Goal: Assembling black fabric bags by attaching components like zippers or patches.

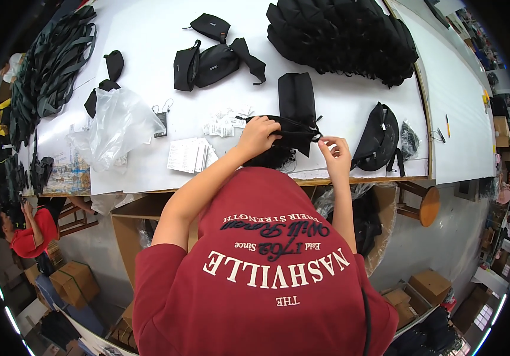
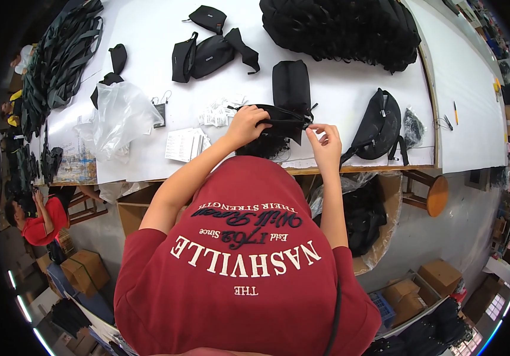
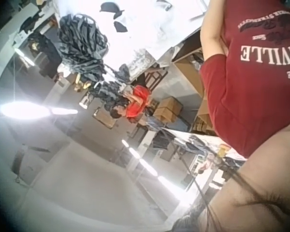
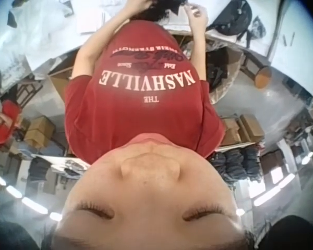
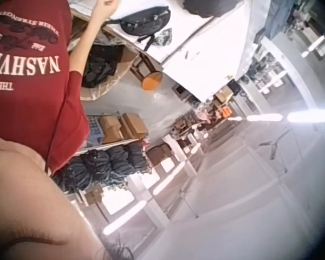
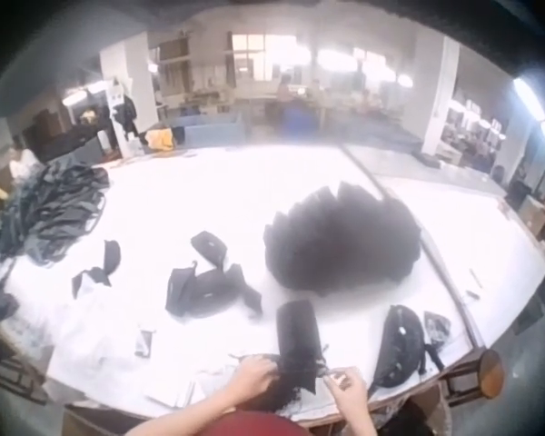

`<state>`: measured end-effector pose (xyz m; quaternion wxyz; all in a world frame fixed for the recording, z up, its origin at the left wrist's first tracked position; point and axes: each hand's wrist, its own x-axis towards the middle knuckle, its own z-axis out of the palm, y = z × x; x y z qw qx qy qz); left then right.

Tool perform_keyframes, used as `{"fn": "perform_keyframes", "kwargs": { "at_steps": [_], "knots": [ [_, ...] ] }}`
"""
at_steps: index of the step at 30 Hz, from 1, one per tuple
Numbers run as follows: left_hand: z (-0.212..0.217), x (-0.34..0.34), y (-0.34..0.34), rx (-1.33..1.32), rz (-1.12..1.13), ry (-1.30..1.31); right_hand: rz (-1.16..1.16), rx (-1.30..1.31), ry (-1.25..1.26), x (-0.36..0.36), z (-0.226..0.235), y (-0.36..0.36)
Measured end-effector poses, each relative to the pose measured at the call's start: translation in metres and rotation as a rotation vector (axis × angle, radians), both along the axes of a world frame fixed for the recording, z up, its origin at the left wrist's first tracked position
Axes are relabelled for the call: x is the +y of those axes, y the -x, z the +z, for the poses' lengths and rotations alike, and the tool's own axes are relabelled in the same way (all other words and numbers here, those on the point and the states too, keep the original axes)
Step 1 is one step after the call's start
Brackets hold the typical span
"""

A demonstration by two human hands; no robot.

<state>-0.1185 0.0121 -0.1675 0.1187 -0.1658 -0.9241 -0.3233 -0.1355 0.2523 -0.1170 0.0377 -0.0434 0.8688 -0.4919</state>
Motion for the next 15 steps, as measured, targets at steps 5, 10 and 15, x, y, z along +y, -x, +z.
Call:
{"fn": "perform_keyframes", "kwargs": {
  "at_steps": [5,10,15],
  "knots": [
    [0.040,-0.008,-0.010,-0.012,0.089,-0.148,0.103,0.291,-0.148,-0.012,0.026,-0.001],
    [0.078,-0.018,-0.029,0.052,0.028,-0.052,0.165,0.463,-0.025,-0.036,0.077,-0.010],
    [0.106,-0.024,-0.052,0.101,0.029,-0.029,0.477,0.332,0.000,-0.048,0.102,-0.018]
  ]
}}
